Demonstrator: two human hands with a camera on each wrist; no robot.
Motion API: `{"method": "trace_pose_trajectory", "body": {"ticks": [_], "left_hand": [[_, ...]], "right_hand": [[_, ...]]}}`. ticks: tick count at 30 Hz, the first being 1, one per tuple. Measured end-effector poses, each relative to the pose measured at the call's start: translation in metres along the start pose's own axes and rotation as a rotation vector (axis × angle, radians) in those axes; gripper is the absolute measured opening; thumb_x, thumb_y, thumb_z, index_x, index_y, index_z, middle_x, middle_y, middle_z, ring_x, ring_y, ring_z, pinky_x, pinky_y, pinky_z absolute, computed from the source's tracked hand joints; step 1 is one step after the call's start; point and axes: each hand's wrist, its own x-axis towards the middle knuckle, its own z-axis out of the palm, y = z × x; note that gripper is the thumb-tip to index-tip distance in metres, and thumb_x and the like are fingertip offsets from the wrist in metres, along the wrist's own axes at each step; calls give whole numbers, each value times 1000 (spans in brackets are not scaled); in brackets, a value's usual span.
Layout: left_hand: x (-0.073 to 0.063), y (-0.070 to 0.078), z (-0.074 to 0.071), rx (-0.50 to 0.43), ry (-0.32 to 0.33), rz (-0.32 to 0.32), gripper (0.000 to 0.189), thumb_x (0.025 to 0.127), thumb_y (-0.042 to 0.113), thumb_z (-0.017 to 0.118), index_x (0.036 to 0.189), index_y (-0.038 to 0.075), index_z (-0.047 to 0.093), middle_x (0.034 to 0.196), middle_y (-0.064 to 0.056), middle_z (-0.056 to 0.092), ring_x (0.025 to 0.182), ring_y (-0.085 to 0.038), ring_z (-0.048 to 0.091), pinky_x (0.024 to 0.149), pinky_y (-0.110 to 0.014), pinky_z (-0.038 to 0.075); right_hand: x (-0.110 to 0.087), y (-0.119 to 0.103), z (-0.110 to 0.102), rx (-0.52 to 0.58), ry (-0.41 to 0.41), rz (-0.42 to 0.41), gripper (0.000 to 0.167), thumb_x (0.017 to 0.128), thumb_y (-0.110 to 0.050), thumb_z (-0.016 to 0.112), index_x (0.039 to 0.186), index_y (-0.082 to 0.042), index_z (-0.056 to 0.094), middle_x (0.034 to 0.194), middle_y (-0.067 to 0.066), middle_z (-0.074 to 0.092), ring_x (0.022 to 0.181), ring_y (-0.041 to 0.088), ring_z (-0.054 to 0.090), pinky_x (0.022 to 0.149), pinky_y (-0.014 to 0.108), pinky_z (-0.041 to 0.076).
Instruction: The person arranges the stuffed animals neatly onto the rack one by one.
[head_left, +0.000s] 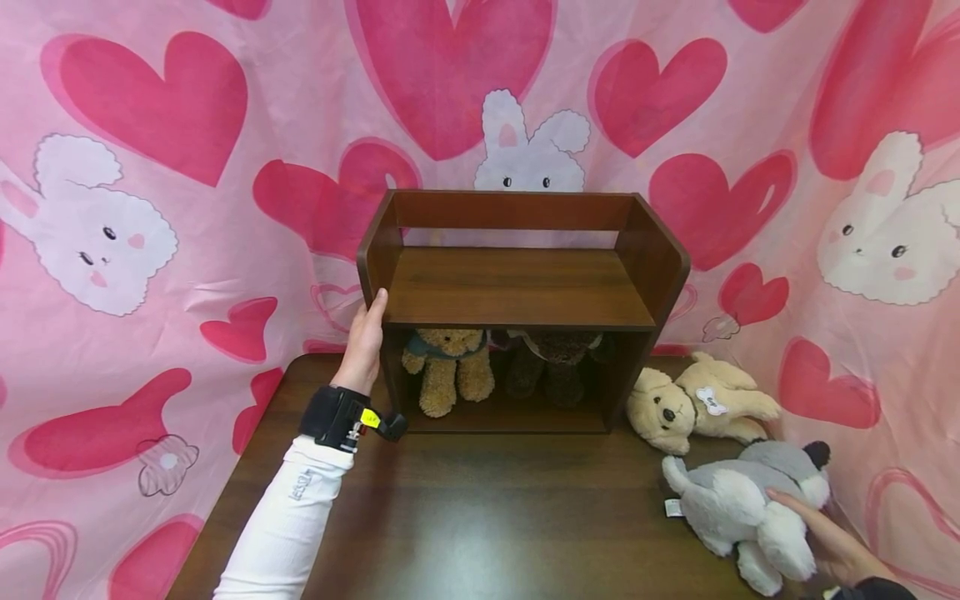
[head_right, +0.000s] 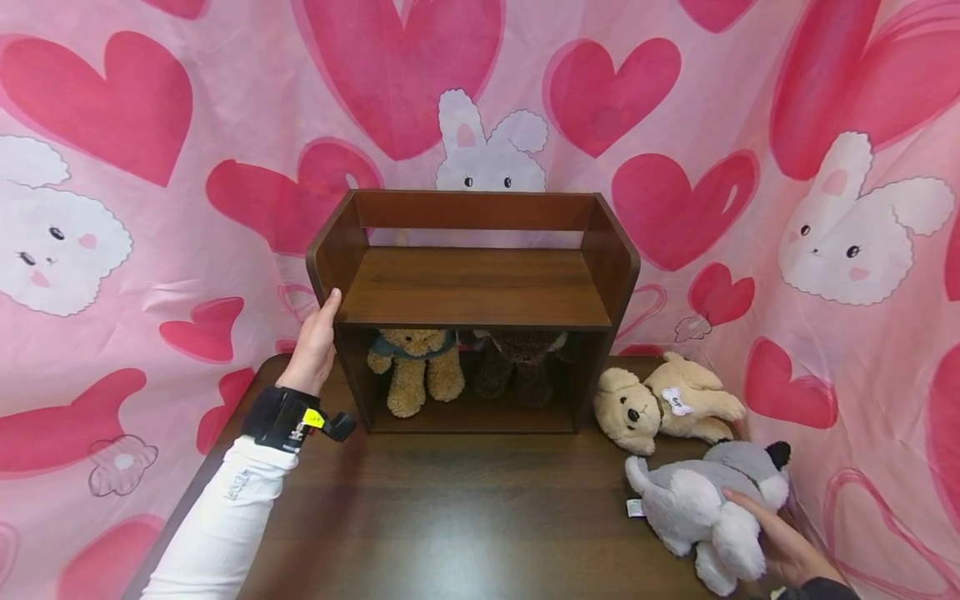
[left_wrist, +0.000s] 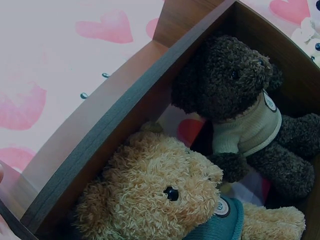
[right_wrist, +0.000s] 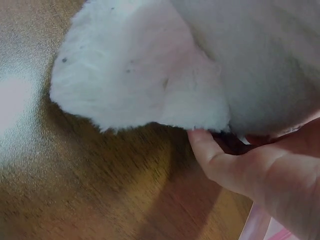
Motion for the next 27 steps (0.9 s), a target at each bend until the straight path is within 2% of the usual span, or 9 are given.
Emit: {"method": "trace_pose_trajectory", "body": {"ticks": [5, 9, 14, 16, 19, 20, 24, 26, 27], "left_hand": [[0, 0, 0, -8, -1, 8, 63, 97, 38, 38, 145, 5, 15, 150, -9, 13, 137, -22, 5, 109, -45, 0], [-1, 1, 1, 0, -3, 5, 63, 97, 38, 37, 145, 4, 15, 151, -9, 12, 137, -22, 5, 110, -45, 1], [-2, 2, 1, -1, -1, 1, 63, 97, 37, 38, 145, 4, 14, 150, -9, 12, 137, -22, 5, 110, -45, 1], [-2, 3, 2, 2, -5, 4, 63, 97, 37, 37, 145, 4, 14, 150, -9, 12, 137, -22, 5, 110, -45, 1], [-2, 3, 2, 4, -12, 8, 64, 97, 38, 37, 145, 4, 13, 151, -9, 11, 137, -22, 5, 110, -45, 1], [-2, 3, 2, 3, -15, 11, 64, 97, 38, 37, 145, 4, 13, 151, -9, 11, 137, -22, 4, 110, -44, 1], [-2, 2, 2, -5, -20, 17, 64, 97, 37, 37, 145, 4, 12, 151, -9, 10, 137, -22, 4, 110, -44, 1], [-2, 2, 1, -10, -18, 19, 64, 97, 37, 37, 145, 4, 12, 151, -9, 10, 137, -22, 4, 110, -44, 1], [-2, 2, 1, -11, -17, 19, 64, 97, 37, 37, 145, 4, 12, 151, -9, 10, 137, -22, 4, 110, -44, 0]], "right_hand": [[0, 0, 0, -47, 31, -9, 83, 94, -51, 26, 131, 14, -9, 126, 32, 13, 109, 32, 34, 89, 44, 36], [0, 1, 3, -66, 145, -21, 68, 94, -50, 29, 127, 9, 27, 128, 33, 13, 113, 37, 29, 89, 46, 35], [0, 1, 8, -36, 202, -19, 78, 93, -52, 32, 130, 15, 15, 129, 34, 7, 117, 44, 17, 92, 53, 31], [0, 1, 9, -42, 220, -23, 74, 93, -52, 33, 128, 12, 24, 129, 34, 9, 117, 44, 18, 93, 53, 30], [-1, 1, 10, -27, 253, -30, 58, 92, -51, 35, 112, 2, 46, 129, 34, 8, 117, 44, 17, 94, 55, 27], [-1, 1, 10, -19, 260, -30, 56, 92, -51, 36, 110, 1, 47, 129, 34, 8, 117, 44, 15, 95, 55, 25], [-2, 2, 12, -28, 244, -6, 81, 92, -54, 31, 132, 14, 12, 130, 37, -4, 117, 49, 6, 95, 62, 17], [-3, 2, 14, -47, 236, 10, 90, 92, -55, 28, 131, 17, -9, 129, 38, -5, 116, 50, 5, 93, 62, 18], [-3, 1, 14, -62, 232, 10, 91, 92, -55, 27, 132, 16, -11, 129, 38, -4, 116, 50, 6, 92, 61, 20]]}}
